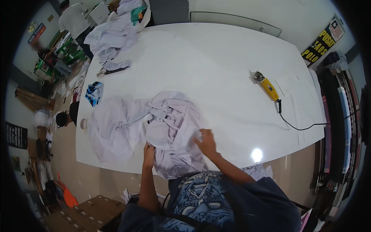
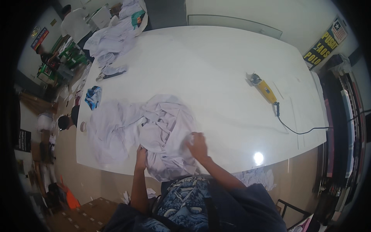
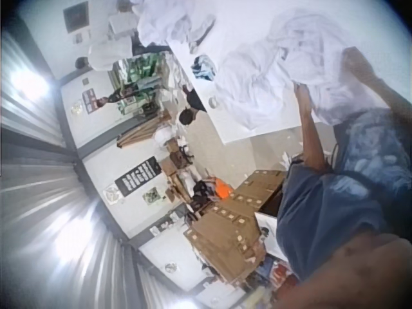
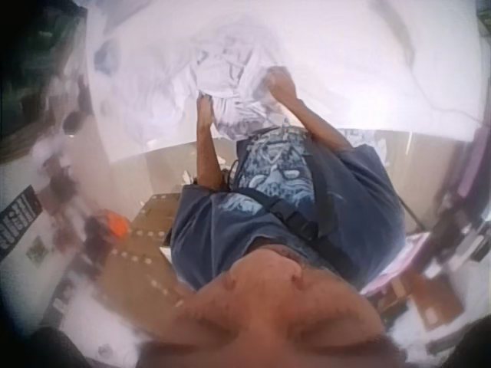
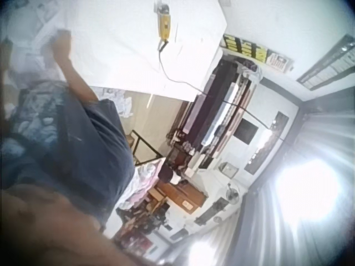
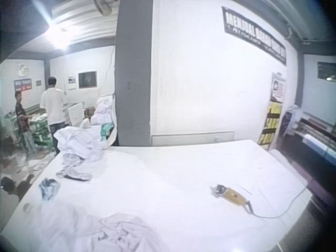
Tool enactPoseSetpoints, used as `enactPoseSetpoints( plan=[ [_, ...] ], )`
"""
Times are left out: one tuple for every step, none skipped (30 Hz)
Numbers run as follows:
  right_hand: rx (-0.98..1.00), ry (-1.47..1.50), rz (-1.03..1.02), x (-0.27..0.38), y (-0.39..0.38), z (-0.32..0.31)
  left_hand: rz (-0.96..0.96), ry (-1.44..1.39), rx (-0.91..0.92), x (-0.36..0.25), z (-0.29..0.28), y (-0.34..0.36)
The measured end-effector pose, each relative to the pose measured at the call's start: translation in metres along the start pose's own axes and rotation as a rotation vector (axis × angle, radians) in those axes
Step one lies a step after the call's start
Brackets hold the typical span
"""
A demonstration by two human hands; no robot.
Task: The person lays a white t-shirt on a table, places a pink and purple patterned design on top, and uses a yellow electric cutter to cut the fabric along the design's outline. The person then flips the shirt over and repeats the cutting process on the other side.
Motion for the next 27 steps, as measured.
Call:
enactPoseSetpoints(
  plan=[
    [-0.128, -0.155, 0.012, -0.015, -0.005, -0.011, 0.038, 0.039, -0.018, -0.001, 0.001, -0.006],
    [-0.002, -0.166, 0.006, -0.029, -0.005, -0.01, 0.094, 0.096, -0.029, -0.003, 0.003, -0.011],
    [0.078, -0.185, -0.023, -0.04, -0.003, -0.009, 0.093, 0.087, -0.082, -0.005, 0.004, -0.014],
    [0.184, -0.206, -0.027, -0.049, -0.001, -0.005, 0.107, 0.096, -0.128, -0.01, 0.007, -0.016],
    [0.29, -0.109, 0.01, -0.057, 0.005, 0.001, 0.105, 0.122, -0.186, -0.017, 0.01, -0.017],
    [0.418, -0.015, 0.069, -0.066, 0.02, 0.006, 0.159, 0.171, -0.21, -0.031, 0.016, -0.017],
    [0.526, 0.088, 0.171, -0.072, 0.043, 0.011, 0.21, 0.236, -0.235, -0.055, 0.021, -0.009],
    [0.48, 0.462, 0.321, -0.076, 0.054, 0.007, 0.298, 0.317, -0.258, -0.081, 0.025, -0.008],
    [0.395, 0.84, 0.555, -0.081, 0.065, 0.002, 0.359, 0.489, -0.286, -0.112, 0.03, -0.005],
    [0.327, 1.056, 0.5, -0.082, 0.08, -0.017, 0.484, 0.684, -0.328, -0.147, 0.035, -0.004],
    [0.221, 1.273, 0.467, -0.088, 0.092, -0.043, 0.607, 0.768, -0.202, -0.179, 0.043, -0.006],
    [0.103, 1.338, 0.448, -0.094, 0.105, -0.068, 0.695, 0.766, -0.138, -0.208, 0.05, -0.007],
    [0.002, 1.43, 0.372, -0.097, 0.115, -0.099, 0.781, 0.788, -0.117, -0.234, 0.055, -0.011],
    [-0.084, 1.404, 0.441, -0.104, 0.122, -0.126, 0.844, 0.783, -0.134, -0.252, 0.058, -0.014],
    [-0.118, 1.437, 0.384, -0.11, 0.127, -0.153, 0.863, 0.787, -0.146, -0.269, 0.061, -0.012],
    [-0.162, 1.364, 0.354, -0.116, 0.132, -0.176, 0.885, 0.777, -0.136, -0.28, 0.064, -0.009],
    [-0.215, 1.308, 0.291, -0.123, 0.133, -0.194, 0.972, 0.734, -0.091, -0.284, 0.068, -0.006],
    [-0.181, 1.22, 0.306, -0.132, 0.129, -0.202, 0.978, 0.904, -0.114, -0.278, 0.07, 0.0],
    [-0.175, 1.12, 0.371, -0.148, 0.123, -0.21, 0.996, 1.053, -0.121, -0.269, 0.07, 0.006],
    [-0.141, 1.051, 0.352, -0.164, 0.118, -0.214, 1.059, 1.185, -0.097, -0.257, 0.07, 0.013],
    [-0.125, 0.908, 0.467, -0.184, 0.11, -0.208, 1.126, 1.217, -0.107, -0.233, 0.069, 0.017],
    [-0.082, 0.796, 0.503, -0.203, 0.098, -0.195, 1.132, 1.238, -0.053, -0.209, 0.065, 0.02],
    [-0.039, 0.683, 0.543, -0.222, 0.081, -0.179, 1.07, 1.315, -0.064, -0.179, 0.059, 0.022],
    [-0.013, 0.523, 0.62, -0.243, 0.061, -0.164, 0.921, 1.346, -0.103, -0.145, 0.051, 0.021],
    [0.023, 0.359, 0.717, -0.261, 0.038, -0.15, 0.625, 1.457, -0.169, -0.109, 0.041, 0.019],
    [-0.024, 0.253, 0.699, -0.271, 0.017, -0.137, 0.559, 1.531, -0.201, -0.078, 0.037, 0.006],
    [-0.037, 0.128, 0.786, -0.279, -0.004, -0.128, 0.586, 1.5, -0.218, -0.054, 0.038, -0.008]
  ],
)
Point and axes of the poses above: each hand's wrist, its own y-axis towards the middle knuckle, its own z-axis out of the palm, x = y × z, the point moved 4 cm from there along y, towards the middle knuckle, and after that the axes turned 11 degrees about -y, right-handed, at the moved point
